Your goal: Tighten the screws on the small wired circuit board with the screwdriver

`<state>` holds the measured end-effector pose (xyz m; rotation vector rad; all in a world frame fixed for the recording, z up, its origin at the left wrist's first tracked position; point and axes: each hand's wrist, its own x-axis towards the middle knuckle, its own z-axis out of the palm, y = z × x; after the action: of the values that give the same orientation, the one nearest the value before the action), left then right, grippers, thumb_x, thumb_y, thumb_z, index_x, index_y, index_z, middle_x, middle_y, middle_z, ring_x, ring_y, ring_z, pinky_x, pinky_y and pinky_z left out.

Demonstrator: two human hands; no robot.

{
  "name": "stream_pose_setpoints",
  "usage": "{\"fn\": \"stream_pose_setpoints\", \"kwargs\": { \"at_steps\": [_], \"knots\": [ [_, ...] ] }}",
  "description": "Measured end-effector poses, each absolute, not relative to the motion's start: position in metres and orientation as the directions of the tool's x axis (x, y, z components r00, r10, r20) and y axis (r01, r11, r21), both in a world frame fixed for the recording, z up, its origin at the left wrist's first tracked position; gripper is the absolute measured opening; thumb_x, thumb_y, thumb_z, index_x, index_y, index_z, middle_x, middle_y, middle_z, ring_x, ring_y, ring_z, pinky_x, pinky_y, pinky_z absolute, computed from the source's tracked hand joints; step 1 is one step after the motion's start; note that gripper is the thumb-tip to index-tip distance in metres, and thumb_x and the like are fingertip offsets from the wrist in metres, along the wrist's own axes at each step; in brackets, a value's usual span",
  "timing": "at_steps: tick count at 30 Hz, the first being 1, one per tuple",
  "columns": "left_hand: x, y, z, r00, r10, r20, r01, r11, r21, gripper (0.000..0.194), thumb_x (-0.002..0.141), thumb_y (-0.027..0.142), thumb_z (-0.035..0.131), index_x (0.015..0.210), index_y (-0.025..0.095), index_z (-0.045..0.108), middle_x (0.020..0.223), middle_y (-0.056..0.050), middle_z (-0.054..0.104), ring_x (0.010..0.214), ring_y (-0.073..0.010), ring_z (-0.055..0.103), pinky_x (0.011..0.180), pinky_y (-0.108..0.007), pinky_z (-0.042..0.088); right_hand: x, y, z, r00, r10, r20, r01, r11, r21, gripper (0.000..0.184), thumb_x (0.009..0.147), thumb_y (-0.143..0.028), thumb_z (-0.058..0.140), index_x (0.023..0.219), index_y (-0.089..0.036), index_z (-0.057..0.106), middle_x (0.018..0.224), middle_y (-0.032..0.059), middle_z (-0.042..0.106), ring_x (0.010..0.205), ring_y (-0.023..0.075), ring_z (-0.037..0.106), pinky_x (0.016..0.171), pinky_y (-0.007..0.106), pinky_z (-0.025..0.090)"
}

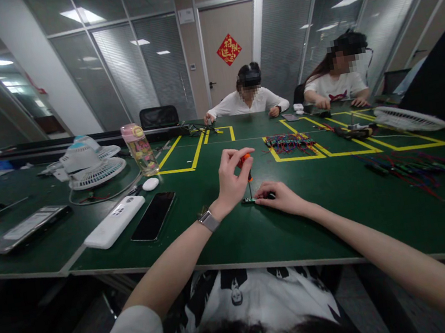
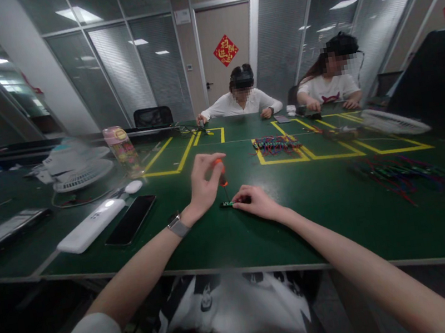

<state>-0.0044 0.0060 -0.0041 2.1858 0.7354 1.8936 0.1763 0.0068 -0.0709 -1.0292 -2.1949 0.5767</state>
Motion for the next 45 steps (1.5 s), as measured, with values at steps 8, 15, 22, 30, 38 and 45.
{"fn": "stream_pose_setpoints", "kwargs": {
  "at_steps": [8, 15, 22, 30, 38, 45],
  "knots": [
    [-0.0053, 0.0073, -0.0043, 0.126, 0.462, 0.878, 0.206, -0.878, 0.432, 0.029, 0.098, 0.024, 0.04, 0.122, 0.021, 0.057, 0.109, -0.006, 0.062, 0.101, -0.0149, 0.058, 0.089, -0.03, 0.046, 0.1765, 0.0072, -0.0716, -0.49, 0.795, 0.357, 0.515, 0.595, -0.617, 0.018, 0.083, -0.033, 0.065, 0.085, -0.017, 0.074, 0.079, 0.0043, 0.062, 0.07, 0.0161, 0.058, 0.066, 0.029, 0.047],
    [-0.0043, 0.006, -0.0038, 0.067, 0.448, 0.891, 0.277, -0.867, 0.415, 0.019, 0.091, 0.032, 0.057, 0.103, 0.022, 0.067, 0.091, -0.002, 0.052, 0.079, -0.0111, 0.055, 0.074, -0.024, 0.048, 0.1763, 0.0064, -0.0701, -0.484, 0.8, 0.353, 0.53, 0.59, -0.609, 0.016, 0.083, -0.031, 0.066, 0.085, -0.018, 0.074, 0.079, 0.0042, 0.062, 0.071, 0.0161, 0.058, 0.066, 0.029, 0.047],
    [-0.0052, 0.008, -0.0051, 0.149, 0.48, 0.864, 0.211, -0.87, 0.446, 0.033, 0.1, 0.025, 0.035, 0.125, 0.021, 0.056, 0.112, -0.007, 0.062, 0.105, -0.0159, 0.058, 0.092, -0.031, 0.045, 0.1762, 0.0064, -0.0702, -0.495, 0.796, 0.348, 0.522, 0.592, -0.614, 0.017, 0.083, -0.031, 0.065, 0.086, -0.017, 0.073, 0.08, 0.0044, 0.061, 0.071, 0.0159, 0.058, 0.066, 0.029, 0.046],
    [-0.0045, 0.0059, -0.0039, 0.099, 0.456, 0.885, 0.245, -0.873, 0.422, 0.021, 0.092, 0.028, 0.055, 0.11, 0.021, 0.065, 0.095, -0.004, 0.059, 0.084, -0.0126, 0.057, 0.076, -0.025, 0.048, 0.1765, 0.0062, -0.0705, -0.491, 0.797, 0.351, 0.514, 0.591, -0.621, 0.016, 0.083, -0.031, 0.065, 0.087, -0.018, 0.074, 0.079, 0.0039, 0.061, 0.071, 0.0157, 0.058, 0.066, 0.028, 0.047],
    [-0.0051, 0.0065, -0.0049, 0.12, 0.458, 0.881, 0.258, -0.871, 0.418, 0.029, 0.097, 0.028, 0.043, 0.118, 0.024, 0.062, 0.104, -0.006, 0.058, 0.098, -0.0152, 0.057, 0.087, -0.029, 0.047, 0.1771, 0.0075, -0.0725, -0.488, 0.796, 0.359, 0.508, 0.593, -0.624, 0.016, 0.083, -0.031, 0.066, 0.086, -0.017, 0.074, 0.08, 0.0043, 0.062, 0.07, 0.0159, 0.058, 0.066, 0.029, 0.047],
    [-0.0053, 0.0062, -0.0043, 0.117, 0.459, 0.88, 0.189, -0.881, 0.434, 0.028, 0.097, 0.025, 0.044, 0.12, 0.022, 0.059, 0.106, -0.006, 0.064, 0.097, -0.0147, 0.06, 0.085, -0.029, 0.048, 0.1771, 0.0077, -0.0719, -0.495, 0.795, 0.351, 0.51, 0.593, -0.623, 0.017, 0.083, -0.032, 0.065, 0.087, -0.017, 0.073, 0.08, 0.0046, 0.062, 0.071, 0.0163, 0.058, 0.068, 0.03, 0.047]
  ]
}}
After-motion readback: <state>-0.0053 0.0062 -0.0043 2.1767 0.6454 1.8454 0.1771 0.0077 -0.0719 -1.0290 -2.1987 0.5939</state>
